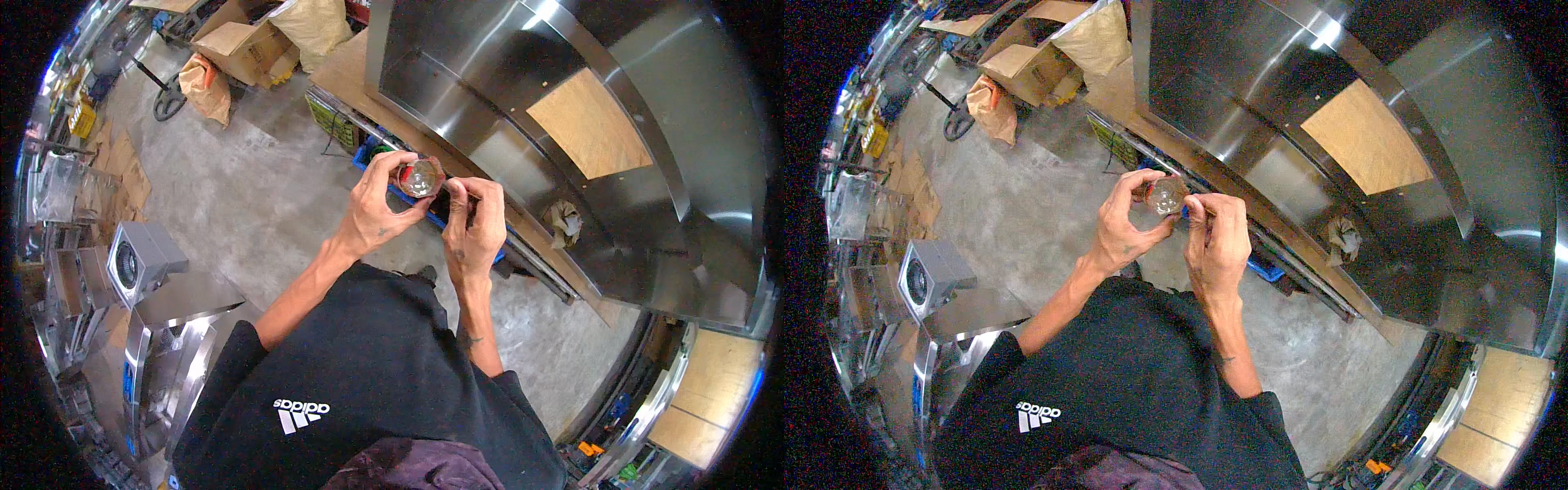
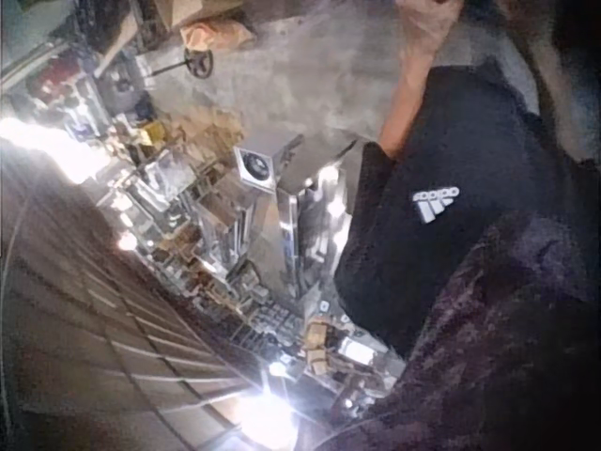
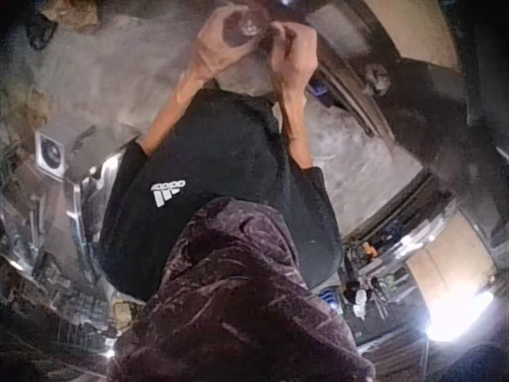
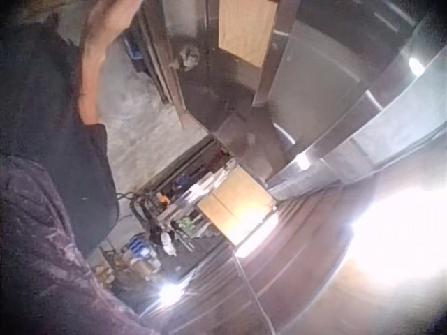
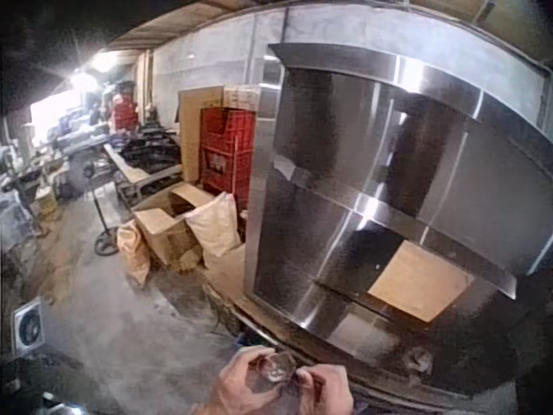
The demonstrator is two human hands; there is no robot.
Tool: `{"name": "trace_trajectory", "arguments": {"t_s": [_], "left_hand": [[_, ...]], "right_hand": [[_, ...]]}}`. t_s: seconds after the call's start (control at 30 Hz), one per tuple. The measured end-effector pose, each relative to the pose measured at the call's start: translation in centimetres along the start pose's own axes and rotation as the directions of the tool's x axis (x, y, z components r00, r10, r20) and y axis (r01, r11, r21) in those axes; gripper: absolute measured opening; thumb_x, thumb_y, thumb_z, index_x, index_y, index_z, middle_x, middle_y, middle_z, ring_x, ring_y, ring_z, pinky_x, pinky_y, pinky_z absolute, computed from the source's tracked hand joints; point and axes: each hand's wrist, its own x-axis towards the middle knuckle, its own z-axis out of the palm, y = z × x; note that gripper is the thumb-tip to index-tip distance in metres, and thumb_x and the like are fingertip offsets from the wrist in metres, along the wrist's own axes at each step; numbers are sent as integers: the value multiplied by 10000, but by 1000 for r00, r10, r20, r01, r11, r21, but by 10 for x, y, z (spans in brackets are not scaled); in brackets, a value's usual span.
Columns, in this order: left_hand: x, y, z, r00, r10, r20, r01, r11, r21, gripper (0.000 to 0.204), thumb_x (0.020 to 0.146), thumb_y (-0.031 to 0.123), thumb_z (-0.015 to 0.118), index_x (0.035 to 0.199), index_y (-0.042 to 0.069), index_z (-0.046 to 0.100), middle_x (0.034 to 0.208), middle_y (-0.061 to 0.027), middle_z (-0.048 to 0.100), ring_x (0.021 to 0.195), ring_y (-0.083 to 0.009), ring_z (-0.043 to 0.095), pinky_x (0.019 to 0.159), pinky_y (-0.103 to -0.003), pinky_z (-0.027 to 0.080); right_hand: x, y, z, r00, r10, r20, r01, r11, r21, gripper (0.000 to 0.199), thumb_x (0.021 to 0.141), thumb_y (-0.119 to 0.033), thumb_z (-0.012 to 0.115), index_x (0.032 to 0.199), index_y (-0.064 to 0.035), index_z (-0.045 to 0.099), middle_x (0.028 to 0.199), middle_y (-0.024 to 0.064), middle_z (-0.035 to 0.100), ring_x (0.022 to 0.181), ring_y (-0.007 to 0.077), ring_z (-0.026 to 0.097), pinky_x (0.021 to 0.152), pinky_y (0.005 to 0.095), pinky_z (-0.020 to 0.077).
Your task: The person applies a substance from a small container onto a large stainless steel surface using a stick, then wipes the area with a cloth. The person repeats the application and wiping process across different sections of the metal surface.
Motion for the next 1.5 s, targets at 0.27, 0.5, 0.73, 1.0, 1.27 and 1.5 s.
{"name": "trace_trajectory", "arguments": {"t_s": [0.27, 0.5, 0.73, 1.0, 1.27, 1.5], "left_hand": [[2, 19, -14, 996, -62, -70, 64, 998, 27, 687, 766, 86, 907, 1364, 42, 572, 1301, -143, 653, 1113, -280, 688, 949, -372, 576], [35, 9, -18, 974, -117, -195, 123, 992, 20, 641, 799, 99, 912, 1348, 27, 590, 1269, -158, 656, 1095, -273, 691, 917, -370, 584], [65, -23, -3, 926, -241, -290, 236, 970, -54, 601, 826, 104, 894, 1337, 7, 591, 1225, -127, 677, 1034, -222, 700, 911, -354, 575], [70, -36, 21, 880, -369, -300, 369, 928, -56, 589, 837, 83, 878, 1343, -3, 588, 1223, -124, 692, 1002, -211, 721, 876, -340, 585], [75, -38, 32, 862, -411, -297, 434, 901, 12, 567, 830, 80, 877, 1318, 10, 598, 1220, -148, 699, 981, -235, 730, 842, -354, 600], [78, -36, 31, 817, -538, -206, 544, 838, -30, 610, 817, 105, 886, 1351, 24, 603, 1247, -136, 723, 1059, -234, 730, 935, -377, 581]], "right_hand": [[16, -10, -1, 994, -89, 70, 85, 995, 57, 92, 1009, -85, 722, 1023, -5, 678, 974, 136, 669, 821, 257, 647, 717, 345, 532], [52, 3, 16, 995, -60, -76, 84, 928, 364, 144, 1104, -146, 595, 1085, -14, 540, 1012, 135, 669, 773, 136, 600, 679, 273, 515], [171, 59, 36, 956, 16, -293, 133, 866, 482, 208, 1119, -218, 562, 1162, -21, 511, 990, 130, 698, 724, 129, 617, 639, 277, 522], [344, 158, 92, 873, -295, -388, 397, 892, 215, 224, 1088, -182, 605, 1175, 21, 569, 1050, 165, 724, 816, 290, 677, 791, 408, 548], [407, 196, 112, 745, -597, -297, 610, 790, -59, 195, 983, -32, 654, 1161, 3, 581, 1090, 201, 717, 932, 411, 682, 841, 517, 510], [412, 192, 113, 683, -686, -250, 653, 728, -210, 97, 1038, 16, 584, 1134, 16, 570, 1027, 203, 700, 830, 337, 721, 751, 433, 583]]}}
